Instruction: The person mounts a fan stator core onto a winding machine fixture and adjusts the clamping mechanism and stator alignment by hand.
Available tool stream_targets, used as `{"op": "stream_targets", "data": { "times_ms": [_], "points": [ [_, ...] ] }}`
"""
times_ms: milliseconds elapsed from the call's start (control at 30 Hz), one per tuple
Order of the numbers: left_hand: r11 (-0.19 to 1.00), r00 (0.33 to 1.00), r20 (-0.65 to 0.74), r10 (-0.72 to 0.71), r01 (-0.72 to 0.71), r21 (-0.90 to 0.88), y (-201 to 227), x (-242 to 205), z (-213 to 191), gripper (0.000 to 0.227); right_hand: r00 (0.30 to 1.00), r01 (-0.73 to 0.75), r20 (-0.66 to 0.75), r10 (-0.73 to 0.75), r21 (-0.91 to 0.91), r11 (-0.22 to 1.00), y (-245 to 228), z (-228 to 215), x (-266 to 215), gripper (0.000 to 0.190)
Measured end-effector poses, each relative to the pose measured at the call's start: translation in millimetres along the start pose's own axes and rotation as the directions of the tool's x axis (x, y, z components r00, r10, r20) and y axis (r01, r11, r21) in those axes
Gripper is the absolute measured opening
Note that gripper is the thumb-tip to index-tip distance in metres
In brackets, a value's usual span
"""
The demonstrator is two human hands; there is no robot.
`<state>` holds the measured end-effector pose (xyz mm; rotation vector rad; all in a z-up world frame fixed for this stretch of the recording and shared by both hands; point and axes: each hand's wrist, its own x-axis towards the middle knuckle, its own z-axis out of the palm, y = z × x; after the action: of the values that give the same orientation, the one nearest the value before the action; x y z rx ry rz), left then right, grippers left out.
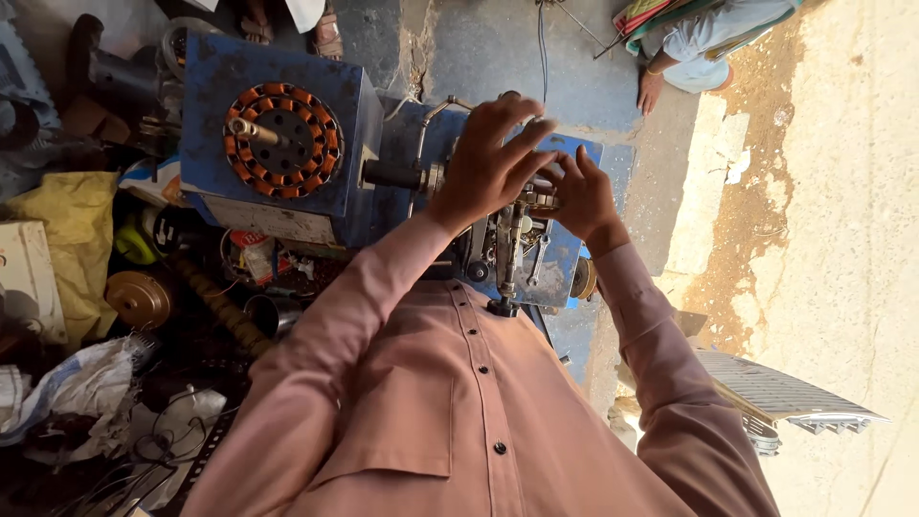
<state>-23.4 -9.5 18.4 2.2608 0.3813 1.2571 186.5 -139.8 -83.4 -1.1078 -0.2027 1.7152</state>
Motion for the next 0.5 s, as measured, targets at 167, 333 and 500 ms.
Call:
{"op": "stream_targets", "data": {
  "times_ms": [167,333,500],
  "points": [
    [0.899,0.799,-0.555,0.233,0.040,0.436,-5,-98,-201,0.040,0.885,-0.224,-0.444,0.141,-0.140,0.964,9,8,42,0.075],
    [0.807,0.466,-0.709,-0.529,0.536,-0.249,-163,-231,-349,0.042,0.878,-0.245,-0.454,0.148,-0.164,0.956,15,4,44,0.078],
    [0.118,0.371,0.040,-0.928,0.392,-0.912,-261,-316,-309,0.063,0.873,-0.318,-0.440,0.209,-0.191,0.928,5,13,44,0.077]
  ]
}}
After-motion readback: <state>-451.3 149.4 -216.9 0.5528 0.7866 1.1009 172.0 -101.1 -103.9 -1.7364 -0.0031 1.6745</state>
